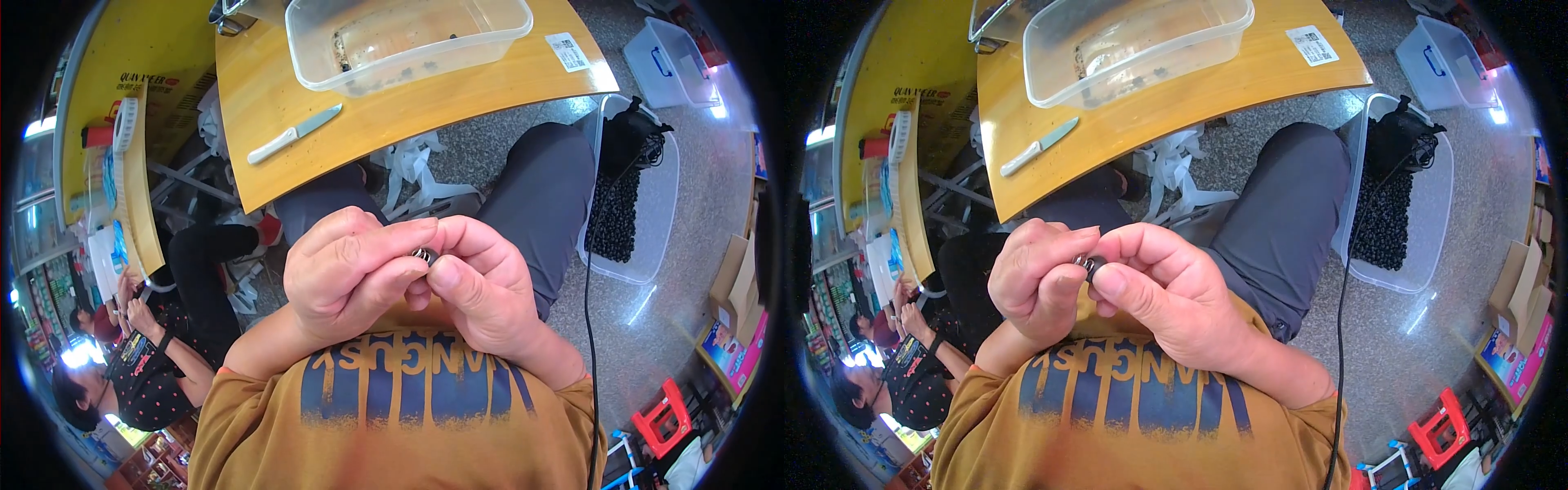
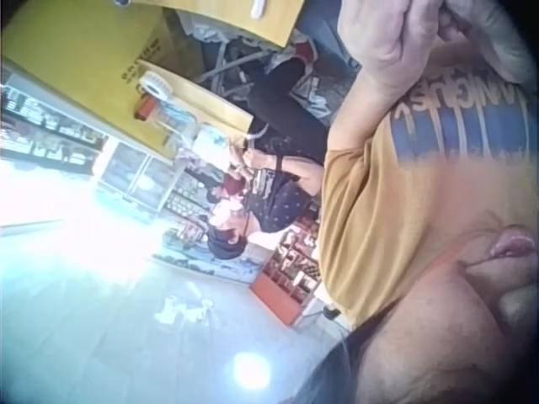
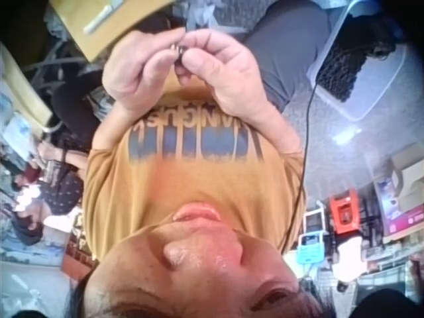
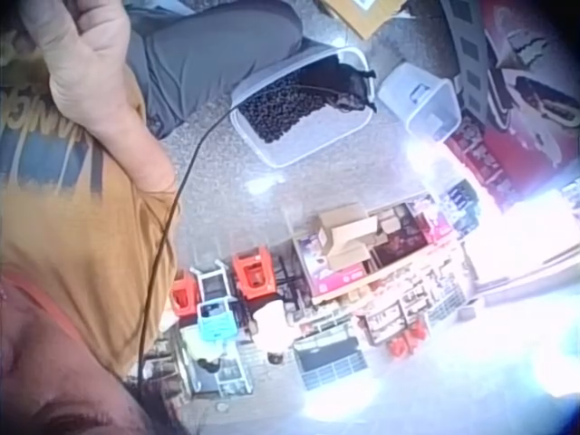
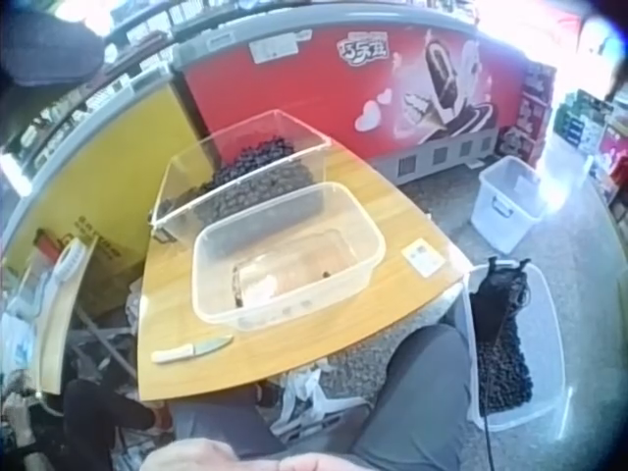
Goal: Cleaning and assembling small mechanical components by scraping them with a knife and inserting metal springs.
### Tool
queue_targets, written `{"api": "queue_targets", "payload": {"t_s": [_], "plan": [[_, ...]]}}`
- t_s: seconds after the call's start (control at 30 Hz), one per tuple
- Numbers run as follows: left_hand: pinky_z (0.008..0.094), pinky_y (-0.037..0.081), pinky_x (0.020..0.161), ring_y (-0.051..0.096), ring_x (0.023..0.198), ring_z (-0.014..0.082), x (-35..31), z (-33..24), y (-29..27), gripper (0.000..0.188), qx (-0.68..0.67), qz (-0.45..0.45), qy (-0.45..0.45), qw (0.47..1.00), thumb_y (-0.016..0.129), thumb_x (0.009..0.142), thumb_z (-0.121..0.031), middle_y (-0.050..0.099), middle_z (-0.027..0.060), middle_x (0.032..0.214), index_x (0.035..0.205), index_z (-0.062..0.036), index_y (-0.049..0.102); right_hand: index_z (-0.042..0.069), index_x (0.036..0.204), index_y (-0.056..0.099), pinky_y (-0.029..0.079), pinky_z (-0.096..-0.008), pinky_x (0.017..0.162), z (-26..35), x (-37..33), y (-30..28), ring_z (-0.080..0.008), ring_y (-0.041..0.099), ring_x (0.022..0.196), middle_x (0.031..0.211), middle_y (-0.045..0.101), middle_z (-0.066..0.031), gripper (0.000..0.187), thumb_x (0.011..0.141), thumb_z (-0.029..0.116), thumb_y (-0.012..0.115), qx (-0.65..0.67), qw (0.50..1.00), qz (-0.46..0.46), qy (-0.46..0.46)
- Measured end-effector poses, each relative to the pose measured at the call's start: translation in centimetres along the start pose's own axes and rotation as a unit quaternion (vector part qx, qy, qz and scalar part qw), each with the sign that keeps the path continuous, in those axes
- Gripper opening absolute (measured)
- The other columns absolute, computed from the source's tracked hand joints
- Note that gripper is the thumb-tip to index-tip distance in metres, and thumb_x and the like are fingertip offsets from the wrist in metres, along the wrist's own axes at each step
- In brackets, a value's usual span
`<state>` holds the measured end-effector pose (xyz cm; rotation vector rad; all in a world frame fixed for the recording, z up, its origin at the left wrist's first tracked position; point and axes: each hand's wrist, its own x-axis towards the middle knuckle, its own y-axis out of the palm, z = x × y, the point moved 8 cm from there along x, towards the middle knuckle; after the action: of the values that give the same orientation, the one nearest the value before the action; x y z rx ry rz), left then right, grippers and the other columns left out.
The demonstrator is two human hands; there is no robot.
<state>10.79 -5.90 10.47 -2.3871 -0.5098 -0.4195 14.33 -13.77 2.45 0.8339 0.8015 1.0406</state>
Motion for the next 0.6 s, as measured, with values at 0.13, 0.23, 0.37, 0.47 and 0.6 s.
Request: {"api": "queue_targets", "payload": {"t_s": [0.13,0.23,0.37,0.47,0.6], "plan": [[0.0225,0.042,0.047,0.052,0.053,0.0129,-0.11,-0.17,0.01,0.029,0.013,0.012,0.027,0.999,0.067,0.07,-0.003,0.057,0.0043,0.065,0.099,0.0016,0.062,0.0,0.104,0.05,0.043,-0.0178,0.071,0.09,-0.05,-0.08,-0.0039,0.05,0.077,0.087,0.055,-0.0006,0.022,0.088,0.014,0.053,-0.01,1.0,0.003,-0.008],[0.0223,0.041,0.045,0.052,0.052,0.0129,-0.17,-0.34,-0.09,0.029,0.018,0.011,0.042,0.999,0.066,0.071,-0.005,0.056,0.0039,0.064,0.098,0.0017,0.062,0.0,0.104,0.05,0.043,-0.0175,0.071,0.08,-0.13,-0.08,-0.0036,0.05,0.077,0.087,0.055,0.0,0.021,0.088,0.014,0.053,-0.016,1.0,0.003,-0.008],[0.0222,0.041,0.044,0.051,0.051,0.0126,-0.13,-0.56,-0.08,0.028,0.021,0.008,0.049,0.999,0.066,0.072,-0.006,0.056,0.0036,0.064,0.099,0.0013,0.062,0.0,0.104,0.05,0.043,-0.0171,0.071,0.14,-0.23,-0.17,-0.0034,0.051,0.077,0.087,0.055,0.0003,0.021,0.088,0.013,0.053,-0.022,1.0,0.001,-0.011],[0.0224,0.04,0.043,0.051,0.051,0.0121,-0.16,-0.67,-0.02,0.027,0.015,0.019,0.051,0.998,0.064,0.072,-0.004,0.056,0.0031,0.063,0.099,0.0017,0.062,0.0,0.104,0.049,0.043,-0.0169,0.071,0.1,-0.27,-0.23,-0.0032,0.051,0.078,0.087,0.055,0.0005,0.021,0.088,0.012,0.053,-0.023,1.0,0.001,-0.013],[0.0226,0.041,0.044,0.051,0.051,0.0121,-0.22,-0.67,-0.14,0.027,-0.001,0.02,0.044,0.999,0.061,0.072,-0.001,0.057,0.0035,0.065,0.099,0.0027,0.062,0.001,0.104,0.049,0.043,-0.0168,0.071,0.08,-0.31,-0.21,-0.003,0.051,0.078,0.087,0.055,0.0011,0.021,0.088,0.012,0.054,-0.019,1.0,0.002,-0.015]]}}
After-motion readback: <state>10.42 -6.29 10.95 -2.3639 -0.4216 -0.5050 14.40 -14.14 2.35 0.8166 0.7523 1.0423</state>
